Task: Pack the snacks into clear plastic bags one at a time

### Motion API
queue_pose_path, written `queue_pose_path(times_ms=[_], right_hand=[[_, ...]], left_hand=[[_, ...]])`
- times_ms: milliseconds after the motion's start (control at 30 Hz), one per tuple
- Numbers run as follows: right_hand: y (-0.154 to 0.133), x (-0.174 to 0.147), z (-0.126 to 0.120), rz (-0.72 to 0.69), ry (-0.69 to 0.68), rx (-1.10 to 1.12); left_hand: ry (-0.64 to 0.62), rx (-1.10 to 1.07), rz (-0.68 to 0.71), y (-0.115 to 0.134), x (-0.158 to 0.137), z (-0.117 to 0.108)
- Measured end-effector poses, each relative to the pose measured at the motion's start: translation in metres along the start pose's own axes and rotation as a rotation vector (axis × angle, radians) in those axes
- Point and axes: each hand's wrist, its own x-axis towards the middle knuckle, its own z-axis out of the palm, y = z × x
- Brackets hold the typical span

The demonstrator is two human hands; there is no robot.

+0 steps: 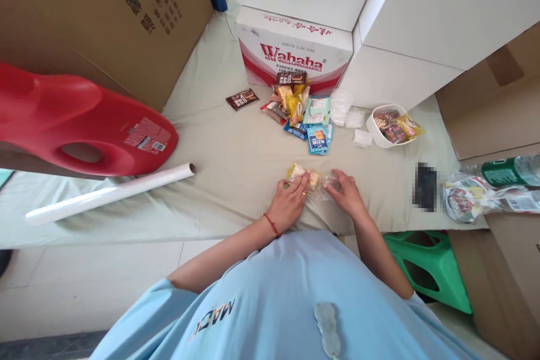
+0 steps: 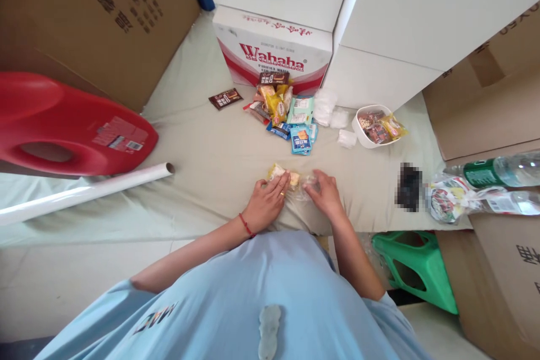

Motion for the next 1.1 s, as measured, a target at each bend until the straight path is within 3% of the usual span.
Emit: queue_pose_path(times_ms=[100,233,367,533,667,833,967,1100], right_hand=[[-0.013,-0.009,-0.004,-0.025,-0.111,0.135],[-0.041,-0.004,-0.009,-0.004,-0.099,0.267],[-0.065,0.022,0.016,-0.034,-0.124,0.265],[-0.065,0.042,0.047,-0.009,-0.092,0.246],[-0.068,0.035,0.045,-0.128,-0.097,0.011],[-0.095,0.010,0.043,-0.276,-0.200,-0.381],[-0.109,-0.005,0.052,-0.364,-0.186,-0.542],[-0.106,0.004,0.061,-0.318,-0.159,-0.600]], left_hand=[[-0.015,-0.002,-0.013,0.002,-0.001,-0.002],[0.000,-0.017,0.004,0.002,0.000,-0.001],[0.041,-0.097,0.029,-0.002,-0.003,0.005],[0.232,-0.461,0.041,-0.012,-0.019,0.013],[0.352,-0.635,0.039,-0.016,-0.024,0.018],[0.437,-0.858,-0.159,-0.018,-0.020,0.015],[0.543,-0.836,-0.304,-0.025,-0.020,0.005],[0.583,-0.820,-0.352,-0.031,-0.022,0.000]])
